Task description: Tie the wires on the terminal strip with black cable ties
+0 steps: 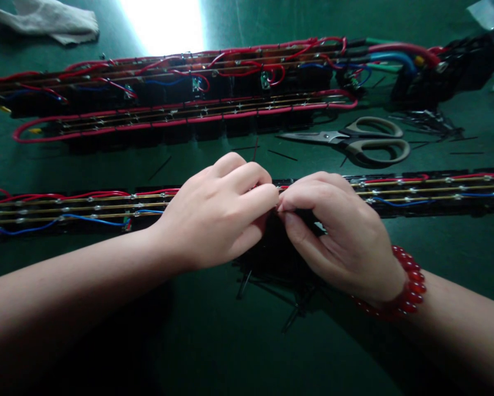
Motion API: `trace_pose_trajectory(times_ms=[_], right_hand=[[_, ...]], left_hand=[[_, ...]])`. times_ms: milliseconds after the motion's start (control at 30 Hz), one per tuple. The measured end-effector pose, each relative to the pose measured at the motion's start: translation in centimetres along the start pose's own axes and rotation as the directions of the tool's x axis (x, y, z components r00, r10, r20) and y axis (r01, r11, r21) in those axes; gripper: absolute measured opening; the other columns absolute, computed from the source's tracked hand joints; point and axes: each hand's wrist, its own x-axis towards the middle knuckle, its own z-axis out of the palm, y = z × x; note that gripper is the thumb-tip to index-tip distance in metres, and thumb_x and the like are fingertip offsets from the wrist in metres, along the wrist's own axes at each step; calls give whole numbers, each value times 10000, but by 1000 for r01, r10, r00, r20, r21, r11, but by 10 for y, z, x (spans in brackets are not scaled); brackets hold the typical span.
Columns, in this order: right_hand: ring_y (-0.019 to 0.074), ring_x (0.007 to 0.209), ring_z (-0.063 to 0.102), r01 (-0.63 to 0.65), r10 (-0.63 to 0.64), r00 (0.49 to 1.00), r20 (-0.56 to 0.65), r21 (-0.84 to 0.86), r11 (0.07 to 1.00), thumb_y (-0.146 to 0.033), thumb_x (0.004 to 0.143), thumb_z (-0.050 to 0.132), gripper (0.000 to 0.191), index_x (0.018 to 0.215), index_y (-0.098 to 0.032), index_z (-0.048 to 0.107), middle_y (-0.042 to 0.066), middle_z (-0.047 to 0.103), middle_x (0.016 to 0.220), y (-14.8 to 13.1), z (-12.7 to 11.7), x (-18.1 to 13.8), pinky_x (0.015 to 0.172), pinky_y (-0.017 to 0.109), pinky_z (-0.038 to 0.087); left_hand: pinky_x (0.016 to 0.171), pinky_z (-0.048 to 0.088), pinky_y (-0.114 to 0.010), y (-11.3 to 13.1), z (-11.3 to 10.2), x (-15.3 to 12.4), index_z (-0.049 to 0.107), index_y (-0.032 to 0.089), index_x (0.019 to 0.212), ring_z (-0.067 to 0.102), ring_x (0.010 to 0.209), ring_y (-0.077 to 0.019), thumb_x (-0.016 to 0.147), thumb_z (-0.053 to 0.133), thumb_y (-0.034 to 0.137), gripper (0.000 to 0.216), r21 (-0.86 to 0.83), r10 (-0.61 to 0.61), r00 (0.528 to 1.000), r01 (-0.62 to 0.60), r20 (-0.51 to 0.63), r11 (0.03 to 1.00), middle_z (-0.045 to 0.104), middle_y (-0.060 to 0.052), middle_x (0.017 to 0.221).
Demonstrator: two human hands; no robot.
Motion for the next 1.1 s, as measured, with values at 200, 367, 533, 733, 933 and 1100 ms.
trace_pose_trajectory(times_ms=[200,367,533,733,933,1100], right_hand=[[203,824,671,-9,10,1000,-19,32,999,-93,878,536,164,906,-231,620,32,723,889,0,0,-1,735,366,521],[203,816,672,-16,17,1000,-26,48,999,-85,858,542,175,904,-231,625,32,722,889,0,1,-1,729,369,524],[195,825,668,2,-1,1000,-21,52,999,-95,851,551,147,867,-230,607,24,710,839,-1,-1,0,729,357,532],[207,865,675,24,-24,1000,6,64,998,-109,797,591,116,773,-223,589,17,695,755,-1,-4,-1,764,355,540],[217,873,651,36,-33,995,97,-22,999,-144,788,572,129,688,-222,551,3,663,680,-1,-3,1,763,364,506],[219,856,652,42,-41,997,66,1,999,-132,804,559,121,718,-217,555,17,669,713,-1,-2,0,754,369,514]], left_hand=[[770,486,-354,-1,0,0,640,183,893,542,904,-205,898,516,153,128,-11,2,1000,-2,2,1000,674,-61,1025],[776,493,-350,0,0,-1,655,198,936,545,913,-206,884,538,144,139,3,5,1000,-5,-4,1000,675,-59,1027],[778,493,-339,-1,0,-2,650,206,918,542,914,-207,883,555,155,113,16,45,999,-45,-25,999,673,-55,1031],[768,492,-344,-2,1,-2,615,179,912,550,902,-217,877,561,161,67,33,60,998,-59,-33,998,677,-66,1020],[780,482,-354,0,-1,-1,601,180,897,556,905,-219,881,530,165,75,24,42,999,-42,-15,999,671,-70,1012],[752,436,-381,-1,-3,-3,604,189,880,543,867,-223,855,551,197,59,65,142,990,-141,-18,988,658,-62,954]])
